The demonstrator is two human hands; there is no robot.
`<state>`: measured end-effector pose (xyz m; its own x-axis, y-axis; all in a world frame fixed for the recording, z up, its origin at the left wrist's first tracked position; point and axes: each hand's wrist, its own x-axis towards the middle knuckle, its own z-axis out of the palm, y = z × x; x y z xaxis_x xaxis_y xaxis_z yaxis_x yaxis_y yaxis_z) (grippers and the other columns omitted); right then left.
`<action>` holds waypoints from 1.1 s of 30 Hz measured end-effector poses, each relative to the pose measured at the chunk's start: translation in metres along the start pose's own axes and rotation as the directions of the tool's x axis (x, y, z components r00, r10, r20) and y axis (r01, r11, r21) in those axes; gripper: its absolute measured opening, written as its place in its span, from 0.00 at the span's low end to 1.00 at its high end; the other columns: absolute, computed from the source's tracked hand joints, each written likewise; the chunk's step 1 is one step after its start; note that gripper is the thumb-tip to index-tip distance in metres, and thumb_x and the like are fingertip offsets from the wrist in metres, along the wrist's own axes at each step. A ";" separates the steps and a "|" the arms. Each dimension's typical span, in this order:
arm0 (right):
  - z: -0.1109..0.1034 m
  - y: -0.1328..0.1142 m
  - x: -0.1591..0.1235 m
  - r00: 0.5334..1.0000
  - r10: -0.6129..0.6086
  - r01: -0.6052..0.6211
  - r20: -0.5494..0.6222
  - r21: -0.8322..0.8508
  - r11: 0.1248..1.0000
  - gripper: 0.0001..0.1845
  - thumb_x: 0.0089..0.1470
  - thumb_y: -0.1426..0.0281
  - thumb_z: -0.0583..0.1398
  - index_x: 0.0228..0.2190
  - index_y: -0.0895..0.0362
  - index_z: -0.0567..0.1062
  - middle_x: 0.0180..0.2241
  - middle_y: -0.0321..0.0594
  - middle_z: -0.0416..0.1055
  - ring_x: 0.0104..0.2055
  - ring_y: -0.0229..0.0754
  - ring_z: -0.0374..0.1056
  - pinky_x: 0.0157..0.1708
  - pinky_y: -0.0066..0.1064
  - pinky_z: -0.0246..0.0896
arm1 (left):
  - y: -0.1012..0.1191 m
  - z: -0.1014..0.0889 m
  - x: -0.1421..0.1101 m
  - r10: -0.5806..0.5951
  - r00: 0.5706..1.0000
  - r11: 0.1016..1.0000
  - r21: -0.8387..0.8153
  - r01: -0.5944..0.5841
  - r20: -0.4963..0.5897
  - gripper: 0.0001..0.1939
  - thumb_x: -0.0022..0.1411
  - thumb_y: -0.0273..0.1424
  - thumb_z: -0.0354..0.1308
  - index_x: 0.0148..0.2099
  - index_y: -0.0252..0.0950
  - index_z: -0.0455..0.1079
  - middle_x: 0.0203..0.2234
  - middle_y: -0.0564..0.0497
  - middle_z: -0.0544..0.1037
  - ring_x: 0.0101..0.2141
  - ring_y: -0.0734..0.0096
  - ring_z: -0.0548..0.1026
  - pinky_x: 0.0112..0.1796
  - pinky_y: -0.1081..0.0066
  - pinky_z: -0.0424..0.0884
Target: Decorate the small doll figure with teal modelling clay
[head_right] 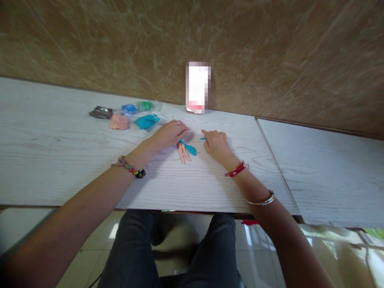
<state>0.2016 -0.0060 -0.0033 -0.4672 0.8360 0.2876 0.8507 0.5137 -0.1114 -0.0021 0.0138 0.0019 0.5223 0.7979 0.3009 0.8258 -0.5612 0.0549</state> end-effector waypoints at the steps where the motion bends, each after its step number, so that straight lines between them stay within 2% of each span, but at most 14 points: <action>1: 0.000 0.001 0.001 1.000 0.010 -0.009 -0.004 0.015 1.000 0.24 0.51 0.77 0.50 0.50 0.62 0.68 0.42 0.47 0.74 0.45 0.47 0.66 0.47 0.39 0.54 | 0.000 0.001 0.000 0.011 1.000 1.000 -0.007 -0.011 0.000 0.16 0.66 0.29 0.42 0.37 0.31 0.71 0.35 0.45 0.74 0.37 0.67 0.70 0.41 0.68 0.65; 6: -0.001 0.003 0.001 0.998 -0.033 0.033 0.052 0.007 0.999 0.18 0.51 0.78 0.51 0.40 0.60 0.76 0.42 0.46 0.74 0.45 0.45 0.66 0.46 0.38 0.56 | 0.001 0.003 0.002 0.074 0.997 0.997 -0.032 -0.073 0.017 0.15 0.66 0.29 0.43 0.38 0.31 0.71 0.36 0.44 0.74 0.40 0.67 0.70 0.43 0.68 0.65; 11: -0.004 0.000 0.000 0.996 -0.069 0.072 0.063 -0.052 0.996 0.16 0.52 0.77 0.52 0.36 0.58 0.78 0.43 0.46 0.73 0.45 0.46 0.66 0.47 0.40 0.54 | 0.009 0.003 0.002 0.129 0.991 0.992 0.011 -0.129 0.022 0.16 0.66 0.30 0.42 0.40 0.30 0.71 0.37 0.43 0.74 0.42 0.66 0.70 0.44 0.67 0.65; 16: -0.005 -0.002 -0.001 0.997 -0.042 0.043 0.061 -0.014 0.999 0.18 0.53 0.77 0.51 0.40 0.60 0.77 0.43 0.46 0.74 0.46 0.45 0.66 0.47 0.37 0.54 | 0.015 0.005 0.002 0.175 0.984 0.984 0.018 -0.176 0.015 0.14 0.66 0.30 0.44 0.41 0.32 0.71 0.38 0.44 0.74 0.41 0.66 0.70 0.42 0.68 0.66; 19: -0.005 -0.002 0.000 0.999 -0.012 0.012 0.053 -0.004 1.000 0.18 0.53 0.77 0.50 0.42 0.60 0.76 0.42 0.46 0.75 0.43 0.45 0.68 0.47 0.37 0.54 | 0.015 0.008 0.002 0.207 0.978 0.978 0.028 -0.207 -0.008 0.14 0.66 0.31 0.44 0.43 0.33 0.71 0.40 0.45 0.74 0.42 0.66 0.69 0.42 0.69 0.66; 23: -0.005 -0.001 0.001 0.999 0.025 -0.025 0.034 0.003 1.000 0.18 0.53 0.77 0.51 0.43 0.61 0.74 0.39 0.46 0.76 0.40 0.45 0.69 0.46 0.36 0.56 | 0.013 0.010 0.001 0.187 0.982 0.981 0.048 -0.186 -0.036 0.14 0.66 0.33 0.45 0.43 0.33 0.70 0.40 0.45 0.74 0.43 0.64 0.69 0.41 0.68 0.66; 29: -0.004 0.004 0.001 0.998 -0.051 0.049 0.036 0.054 0.997 0.20 0.51 0.80 0.51 0.43 0.62 0.75 0.44 0.48 0.73 0.46 0.44 0.67 0.46 0.34 0.59 | 0.018 0.008 0.001 0.222 0.974 0.974 0.047 -0.219 -0.046 0.15 0.66 0.33 0.43 0.45 0.34 0.69 0.41 0.44 0.73 0.43 0.64 0.69 0.43 0.67 0.66; 33: -0.006 0.007 0.000 0.998 -0.066 0.066 0.017 0.005 0.998 0.19 0.52 0.79 0.51 0.42 0.61 0.76 0.45 0.49 0.71 0.45 0.44 0.67 0.45 0.34 0.59 | 0.022 0.007 0.002 0.207 0.978 0.978 0.031 -0.206 -0.029 0.17 0.67 0.34 0.42 0.48 0.34 0.68 0.42 0.43 0.73 0.46 0.61 0.68 0.43 0.66 0.66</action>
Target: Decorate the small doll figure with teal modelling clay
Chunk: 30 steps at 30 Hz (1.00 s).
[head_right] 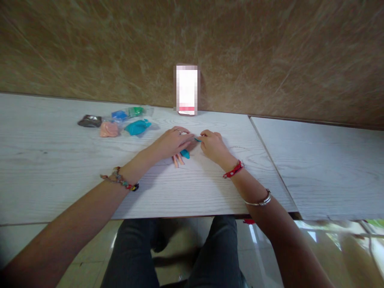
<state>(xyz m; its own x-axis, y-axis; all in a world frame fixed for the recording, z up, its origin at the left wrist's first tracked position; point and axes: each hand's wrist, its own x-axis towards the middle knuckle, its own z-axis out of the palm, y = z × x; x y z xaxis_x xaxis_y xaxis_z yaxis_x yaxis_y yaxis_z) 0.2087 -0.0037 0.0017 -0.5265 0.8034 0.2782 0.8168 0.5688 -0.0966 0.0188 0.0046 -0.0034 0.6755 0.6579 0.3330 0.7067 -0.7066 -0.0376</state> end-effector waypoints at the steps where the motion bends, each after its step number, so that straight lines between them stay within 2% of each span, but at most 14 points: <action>1: -0.001 0.000 -0.001 1.000 -0.005 0.005 0.014 -0.019 1.000 0.19 0.52 0.79 0.51 0.42 0.61 0.76 0.45 0.49 0.71 0.45 0.44 0.67 0.45 0.34 0.59 | 0.001 0.000 0.000 -0.008 1.000 1.000 -0.006 0.008 0.005 0.17 0.67 0.34 0.42 0.49 0.35 0.68 0.42 0.43 0.73 0.47 0.61 0.67 0.43 0.65 0.66; 6: -0.006 -0.005 -0.003 0.993 -0.044 0.059 0.113 -0.130 0.990 0.17 0.54 0.78 0.51 0.40 0.60 0.77 0.44 0.50 0.72 0.45 0.47 0.65 0.46 0.40 0.55 | 0.006 -0.003 0.000 -0.036 0.997 0.997 -0.064 0.040 0.068 0.16 0.66 0.35 0.44 0.49 0.38 0.69 0.46 0.43 0.72 0.49 0.61 0.66 0.45 0.65 0.66; 9: -0.004 -0.006 -0.003 0.990 -0.040 0.057 0.132 -0.124 0.991 0.17 0.53 0.78 0.50 0.37 0.61 0.78 0.44 0.50 0.71 0.45 0.47 0.64 0.46 0.40 0.54 | 0.007 -0.004 -0.001 -0.061 0.993 0.996 -0.066 0.068 0.106 0.16 0.66 0.35 0.44 0.48 0.39 0.70 0.47 0.44 0.71 0.51 0.60 0.64 0.46 0.64 0.65; 12: 0.001 -0.002 -0.003 0.996 -0.013 0.014 0.092 -0.018 1.000 0.19 0.51 0.80 0.50 0.38 0.61 0.78 0.44 0.48 0.71 0.46 0.45 0.65 0.46 0.37 0.56 | 0.006 -0.001 -0.001 -0.058 0.992 0.995 -0.073 0.066 0.110 0.16 0.67 0.36 0.43 0.49 0.39 0.69 0.48 0.45 0.71 0.51 0.62 0.64 0.47 0.64 0.64; 15: 0.004 0.005 -0.003 0.999 0.035 -0.035 0.002 0.086 0.996 0.22 0.49 0.81 0.50 0.41 0.60 0.76 0.44 0.46 0.72 0.46 0.43 0.65 0.46 0.34 0.58 | 0.003 0.001 0.000 -0.048 0.993 0.995 -0.081 0.057 0.110 0.17 0.67 0.36 0.43 0.49 0.40 0.69 0.48 0.45 0.71 0.51 0.64 0.64 0.48 0.64 0.63; 18: 0.001 0.009 -0.004 0.998 0.038 -0.034 -0.046 0.079 0.996 0.23 0.50 0.81 0.50 0.45 0.61 0.74 0.45 0.47 0.73 0.47 0.44 0.65 0.47 0.36 0.58 | 0.002 0.002 0.000 -0.034 0.993 0.994 -0.103 0.046 0.111 0.17 0.67 0.37 0.42 0.48 0.39 0.69 0.47 0.45 0.71 0.50 0.65 0.65 0.48 0.65 0.63; 24: -0.007 0.004 -0.006 0.997 -0.045 0.050 0.056 -0.084 0.995 0.18 0.51 0.80 0.51 0.39 0.59 0.78 0.44 0.47 0.73 0.47 0.47 0.64 0.48 0.40 0.54 | 0.002 0.003 0.001 -0.024 0.994 0.991 -0.132 0.037 0.103 0.16 0.67 0.37 0.43 0.47 0.39 0.70 0.44 0.46 0.72 0.49 0.66 0.65 0.48 0.65 0.63; 27: -0.008 0.003 -0.005 0.993 -0.055 0.064 0.100 -0.086 0.994 0.19 0.51 0.81 0.51 0.37 0.59 0.78 0.44 0.48 0.72 0.46 0.46 0.65 0.46 0.38 0.55 | 0.001 0.005 0.001 -0.025 0.994 0.991 -0.129 0.039 0.103 0.16 0.66 0.37 0.43 0.46 0.39 0.70 0.43 0.46 0.72 0.50 0.65 0.64 0.48 0.65 0.62; 30: -0.005 0.005 -0.005 0.994 -0.052 0.058 0.096 -0.055 0.997 0.19 0.50 0.81 0.51 0.36 0.59 0.79 0.43 0.48 0.72 0.45 0.46 0.65 0.46 0.38 0.57 | 0.001 0.005 0.000 -0.031 0.994 0.992 -0.118 0.044 0.109 0.17 0.67 0.38 0.43 0.47 0.39 0.70 0.45 0.45 0.71 0.50 0.64 0.64 0.48 0.64 0.62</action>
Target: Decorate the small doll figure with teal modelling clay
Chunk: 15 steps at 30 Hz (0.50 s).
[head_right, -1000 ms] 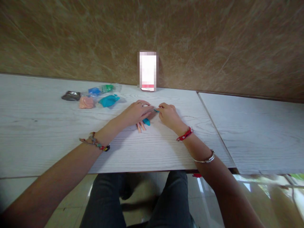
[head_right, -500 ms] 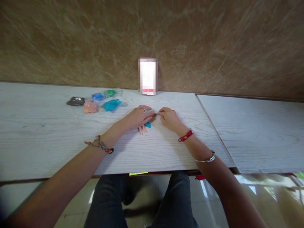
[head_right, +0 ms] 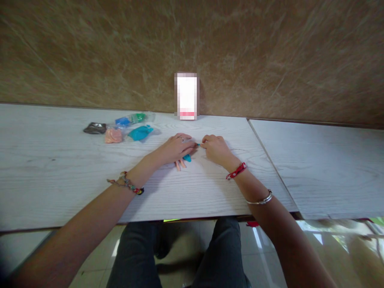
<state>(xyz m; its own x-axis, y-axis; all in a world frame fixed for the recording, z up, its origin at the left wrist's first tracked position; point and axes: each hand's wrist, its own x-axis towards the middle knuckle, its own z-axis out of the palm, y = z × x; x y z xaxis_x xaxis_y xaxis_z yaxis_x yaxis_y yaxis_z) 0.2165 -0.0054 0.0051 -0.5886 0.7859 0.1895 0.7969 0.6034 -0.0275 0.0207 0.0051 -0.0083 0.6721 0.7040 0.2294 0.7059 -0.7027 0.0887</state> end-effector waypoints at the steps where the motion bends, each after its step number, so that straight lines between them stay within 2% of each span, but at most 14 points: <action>1: 0.001 0.001 0.000 1.000 0.003 -0.003 -0.014 0.023 1.000 0.20 0.49 0.82 0.50 0.36 0.59 0.79 0.43 0.48 0.72 0.45 0.46 0.65 0.46 0.38 0.57 | 0.000 0.000 0.000 -0.003 1.000 1.000 0.004 0.003 0.000 0.17 0.67 0.38 0.43 0.48 0.39 0.69 0.45 0.45 0.71 0.51 0.64 0.64 0.49 0.64 0.62; 6: 0.003 0.014 0.000 0.980 0.104 -0.066 -0.168 0.215 0.974 0.23 0.45 0.84 0.50 0.38 0.60 0.78 0.40 0.45 0.73 0.42 0.42 0.67 0.44 0.32 0.61 | 0.003 -0.003 -0.001 -0.018 1.000 1.000 0.013 0.018 0.004 0.17 0.67 0.38 0.43 0.50 0.40 0.69 0.47 0.45 0.70 0.51 0.64 0.63 0.49 0.64 0.62; 8: 0.000 0.018 -0.002 0.976 0.099 -0.053 -0.194 0.229 0.972 0.24 0.44 0.85 0.50 0.38 0.60 0.78 0.39 0.44 0.74 0.42 0.42 0.67 0.44 0.32 0.62 | 0.003 -0.004 -0.001 -0.023 1.000 1.000 0.005 0.023 0.013 0.17 0.67 0.38 0.43 0.50 0.40 0.69 0.48 0.45 0.70 0.51 0.64 0.63 0.49 0.64 0.62; 10: -0.004 0.019 -0.004 0.985 0.050 -0.020 -0.165 0.178 0.984 0.24 0.44 0.85 0.50 0.38 0.59 0.78 0.39 0.44 0.74 0.42 0.42 0.67 0.44 0.34 0.61 | 0.004 -0.005 -0.001 -0.031 0.999 1.000 0.000 0.031 0.020 0.18 0.67 0.38 0.43 0.51 0.41 0.68 0.48 0.45 0.70 0.52 0.63 0.62 0.49 0.63 0.62; 15: -0.011 0.011 -0.009 0.999 -0.041 0.041 0.013 -0.031 0.999 0.21 0.49 0.82 0.50 0.36 0.59 0.79 0.40 0.47 0.74 0.43 0.46 0.67 0.43 0.38 0.60 | 0.008 -0.009 -0.003 -0.062 0.997 0.998 0.006 0.062 0.041 0.18 0.67 0.39 0.43 0.51 0.41 0.68 0.50 0.44 0.69 0.53 0.60 0.62 0.49 0.61 0.63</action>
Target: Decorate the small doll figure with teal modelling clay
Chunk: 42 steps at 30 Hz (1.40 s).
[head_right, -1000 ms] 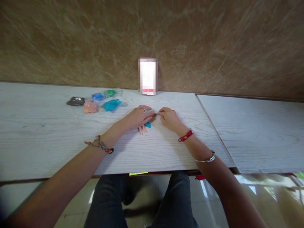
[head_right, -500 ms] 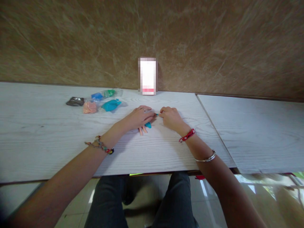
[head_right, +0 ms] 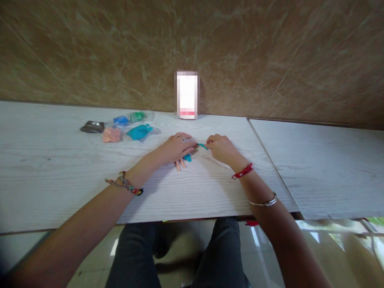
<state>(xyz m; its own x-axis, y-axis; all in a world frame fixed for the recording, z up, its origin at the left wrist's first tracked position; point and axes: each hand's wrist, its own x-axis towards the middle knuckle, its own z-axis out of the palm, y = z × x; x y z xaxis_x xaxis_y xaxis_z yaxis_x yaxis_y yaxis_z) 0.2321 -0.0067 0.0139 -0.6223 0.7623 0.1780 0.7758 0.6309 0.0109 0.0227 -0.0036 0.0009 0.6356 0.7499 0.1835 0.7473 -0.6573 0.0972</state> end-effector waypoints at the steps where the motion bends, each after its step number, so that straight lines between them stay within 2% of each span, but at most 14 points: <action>1: 0.000 -0.001 0.000 1.000 -0.004 0.004 0.011 -0.019 1.000 0.20 0.50 0.82 0.50 0.36 0.60 0.79 0.40 0.47 0.74 0.42 0.46 0.67 0.43 0.38 0.60 | 0.001 -0.001 0.000 0.000 1.000 1.000 0.001 0.000 0.001 0.18 0.66 0.39 0.43 0.51 0.41 0.68 0.50 0.44 0.68 0.53 0.59 0.62 0.48 0.61 0.63; 7: 0.000 -0.002 0.000 0.992 0.043 -0.032 -0.115 0.095 0.995 0.24 0.46 0.84 0.49 0.40 0.61 0.77 0.41 0.47 0.74 0.44 0.44 0.66 0.44 0.36 0.61 | 0.000 0.000 0.000 0.021 1.000 1.000 0.007 -0.021 -0.019 0.17 0.66 0.38 0.44 0.50 0.40 0.69 0.48 0.44 0.69 0.51 0.59 0.63 0.48 0.61 0.63; 9: -0.001 -0.002 0.000 0.992 0.036 -0.024 -0.125 0.096 0.995 0.25 0.46 0.84 0.49 0.43 0.61 0.76 0.41 0.47 0.73 0.44 0.44 0.66 0.45 0.36 0.61 | 0.000 0.001 0.000 0.027 0.999 1.000 0.001 -0.027 -0.017 0.17 0.66 0.38 0.43 0.50 0.41 0.69 0.47 0.45 0.70 0.51 0.60 0.63 0.48 0.62 0.63; 15: -0.001 -0.006 -0.002 0.999 0.004 -0.006 0.034 0.034 0.999 0.21 0.50 0.82 0.49 0.38 0.59 0.78 0.42 0.47 0.72 0.45 0.44 0.65 0.45 0.36 0.60 | 0.001 0.000 -0.001 0.000 1.000 1.000 0.010 0.000 -0.010 0.18 0.66 0.39 0.44 0.51 0.41 0.69 0.50 0.43 0.69 0.52 0.59 0.62 0.48 0.61 0.63; 19: 0.001 -0.003 -0.003 0.996 0.001 -0.004 0.087 0.027 1.000 0.21 0.51 0.82 0.49 0.38 0.58 0.78 0.43 0.45 0.72 0.46 0.44 0.65 0.45 0.36 0.60 | 0.000 0.000 -0.003 0.006 1.000 1.000 0.026 -0.006 -0.012 0.18 0.66 0.38 0.43 0.51 0.41 0.68 0.49 0.43 0.69 0.53 0.59 0.62 0.48 0.61 0.62; 24: 0.006 0.006 -0.003 0.996 -0.046 0.037 0.073 0.120 0.992 0.21 0.50 0.83 0.50 0.38 0.57 0.78 0.43 0.45 0.72 0.46 0.42 0.66 0.45 0.36 0.62 | 0.007 0.000 0.000 -0.008 0.999 0.999 0.033 0.009 -0.044 0.19 0.66 0.38 0.44 0.57 0.42 0.63 0.54 0.42 0.66 0.55 0.59 0.59 0.50 0.59 0.61; 27: 0.004 0.012 -0.002 0.995 -0.084 0.073 0.048 0.194 0.978 0.23 0.48 0.84 0.50 0.39 0.58 0.77 0.44 0.45 0.73 0.46 0.40 0.67 0.48 0.34 0.62 | 0.014 0.000 0.003 -0.020 1.000 0.997 0.069 0.020 -0.003 0.19 0.66 0.39 0.43 0.55 0.45 0.66 0.57 0.43 0.62 0.57 0.54 0.56 0.51 0.54 0.59; 30: -0.003 0.015 -0.004 0.998 -0.063 0.056 0.027 0.209 0.976 0.25 0.47 0.85 0.49 0.43 0.60 0.76 0.44 0.45 0.73 0.46 0.40 0.68 0.48 0.33 0.62 | 0.019 -0.001 0.003 -0.037 0.999 0.996 0.083 0.035 0.027 0.19 0.67 0.40 0.41 0.54 0.47 0.67 0.58 0.45 0.61 0.58 0.52 0.56 0.51 0.51 0.58; 35: -0.013 0.010 -0.008 1.000 -0.021 0.021 -0.005 0.146 0.989 0.26 0.47 0.85 0.49 0.44 0.58 0.75 0.43 0.44 0.73 0.44 0.40 0.68 0.47 0.33 0.61 | 0.018 -0.002 0.002 -0.051 0.998 0.997 0.065 0.048 0.048 0.20 0.67 0.40 0.40 0.55 0.48 0.66 0.58 0.46 0.61 0.58 0.53 0.55 0.51 0.51 0.58; 38: -0.013 0.004 -0.009 0.996 -0.043 0.039 0.078 0.056 0.998 0.23 0.50 0.83 0.49 0.41 0.57 0.77 0.43 0.45 0.72 0.44 0.41 0.67 0.44 0.32 0.61 | 0.018 -0.001 0.002 -0.046 0.998 0.997 0.064 0.044 0.041 0.19 0.67 0.40 0.41 0.54 0.47 0.67 0.58 0.46 0.62 0.58 0.53 0.55 0.51 0.52 0.58; 42: -0.012 -0.004 -0.009 0.984 0.004 0.002 0.181 -0.033 0.999 0.18 0.55 0.80 0.49 0.39 0.58 0.77 0.43 0.47 0.72 0.41 0.41 0.67 0.38 0.30 0.60 | 0.018 0.001 0.002 -0.030 0.999 0.998 0.062 0.029 0.026 0.19 0.67 0.39 0.41 0.54 0.46 0.67 0.58 0.45 0.61 0.58 0.53 0.55 0.51 0.51 0.59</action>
<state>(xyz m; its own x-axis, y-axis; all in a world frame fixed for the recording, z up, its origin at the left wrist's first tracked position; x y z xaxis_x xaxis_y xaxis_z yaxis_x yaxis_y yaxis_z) 0.2363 -0.0176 0.0242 -0.6274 0.7787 -0.0026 0.7778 0.6269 0.0439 0.0370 -0.0137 0.0022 0.6175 0.7711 0.1553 0.7758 -0.6296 0.0414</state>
